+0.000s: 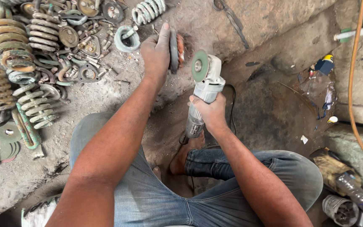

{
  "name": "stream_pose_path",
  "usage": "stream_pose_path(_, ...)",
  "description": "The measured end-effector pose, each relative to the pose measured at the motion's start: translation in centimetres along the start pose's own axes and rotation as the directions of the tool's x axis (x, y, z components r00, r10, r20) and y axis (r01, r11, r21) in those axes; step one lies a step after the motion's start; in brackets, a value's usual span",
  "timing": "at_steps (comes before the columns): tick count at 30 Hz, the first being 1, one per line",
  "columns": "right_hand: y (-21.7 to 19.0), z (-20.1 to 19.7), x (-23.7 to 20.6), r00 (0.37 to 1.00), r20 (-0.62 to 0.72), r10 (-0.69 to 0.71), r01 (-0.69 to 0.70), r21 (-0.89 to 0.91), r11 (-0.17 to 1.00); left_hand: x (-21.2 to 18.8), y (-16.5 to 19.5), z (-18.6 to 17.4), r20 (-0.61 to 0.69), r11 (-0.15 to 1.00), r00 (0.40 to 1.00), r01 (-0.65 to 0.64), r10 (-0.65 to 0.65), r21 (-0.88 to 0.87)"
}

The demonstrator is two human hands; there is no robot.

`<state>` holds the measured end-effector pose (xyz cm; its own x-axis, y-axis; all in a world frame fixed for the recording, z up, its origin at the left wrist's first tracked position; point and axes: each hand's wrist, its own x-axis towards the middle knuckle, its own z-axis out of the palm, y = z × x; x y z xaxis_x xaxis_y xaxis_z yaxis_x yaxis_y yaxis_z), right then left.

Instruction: The person uses an angle grinder to smooth and cut various metal parts, including a coil spring and a circular metal ring. They handle each part individually, grinding edges and surfaces while sparks fly, then place the finished pieces aside on the floor.

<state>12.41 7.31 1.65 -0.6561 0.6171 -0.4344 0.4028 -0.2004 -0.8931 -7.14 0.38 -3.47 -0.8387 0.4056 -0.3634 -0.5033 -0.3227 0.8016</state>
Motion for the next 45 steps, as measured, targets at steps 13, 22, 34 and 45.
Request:
stream_pose_path(13, -0.1, -0.8, -0.8, 0.997, 0.076, 0.0, 0.023, -0.311, 0.95, 0.8, -0.4, -0.3, -0.172, 0.82, 0.969, -0.047, 0.175, 0.571)
stream_pose_path(22, 0.9, -0.4, -0.2, 0.997, 0.075, -0.03, 0.057, -0.381, 0.923, 1.1, -1.3, -0.2, -0.168, 0.738, 0.941, -0.111, 0.293, 0.666)
stream_pose_path(34, 2.0, 0.2, 1.0, 0.997, 0.055, -0.053, 0.074, -0.517, 0.853, 1.4, -2.1, -0.2, -0.178, 0.714, 0.918, -0.142, 0.353, 0.686)
stream_pose_path(45, 1.8, 0.7, 1.3, 0.994, 0.054, -0.1, 0.113, -0.504, 0.856, 0.9, -1.0, 0.5, -0.213, 0.761, 0.942, -0.064, 0.259, 0.645)
